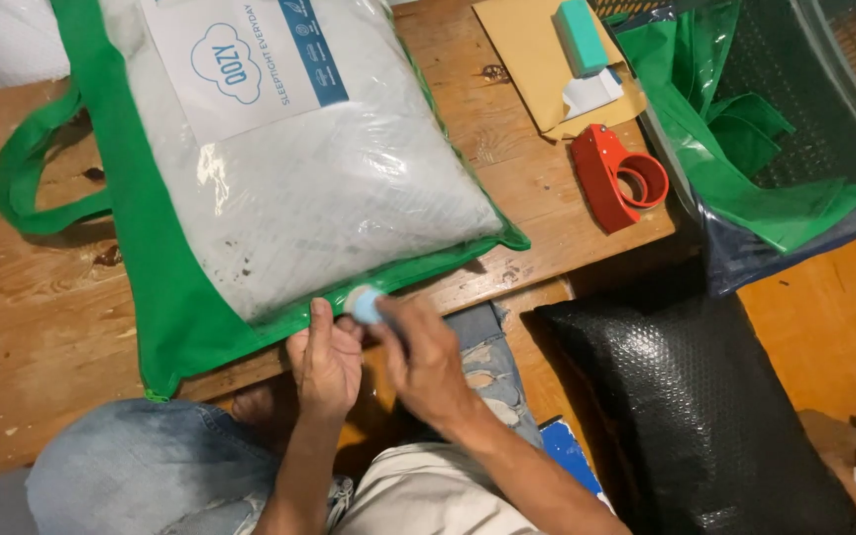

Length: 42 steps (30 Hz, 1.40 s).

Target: The person uses a small blue sponge to wipe the surface of a green pillow placed on a wooden table. They clean the handles and edges, then flip the pillow to clean the other side, continuing to wipe the seams and surface.

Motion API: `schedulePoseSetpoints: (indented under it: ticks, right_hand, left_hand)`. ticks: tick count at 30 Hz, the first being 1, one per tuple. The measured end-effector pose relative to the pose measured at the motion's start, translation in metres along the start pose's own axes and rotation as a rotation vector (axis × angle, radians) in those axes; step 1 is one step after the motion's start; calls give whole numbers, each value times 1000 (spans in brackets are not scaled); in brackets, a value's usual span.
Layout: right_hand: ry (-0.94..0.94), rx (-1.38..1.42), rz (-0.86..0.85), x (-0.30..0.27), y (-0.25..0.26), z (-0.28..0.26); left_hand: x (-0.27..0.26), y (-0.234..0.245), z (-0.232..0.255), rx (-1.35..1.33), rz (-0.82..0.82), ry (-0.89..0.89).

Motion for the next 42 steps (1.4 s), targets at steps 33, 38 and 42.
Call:
schedulePoseSetpoints:
  ticks: [33, 38, 42]
  right_hand:
    - [-239, -48, 219, 8, 47, 48]
    - [-118, 4, 71, -6, 2, 39]
    - [-141, -44, 208, 1, 29, 46]
  left_hand:
    - [4, -5, -43, -31, -87, 40]
    - [7, 17, -45, 8, -72, 5]
    - [4, 0, -29, -19, -102, 11]
Point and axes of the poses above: each hand's wrist, its own x-axis towards the middle knuckle, its own y-axis out of the back of the hand, z = x × y, the point moved 8 cm from there along x, towards the middle knuckle, and after that the axes turned 12 degrees about -y, right-handed, at the moved point
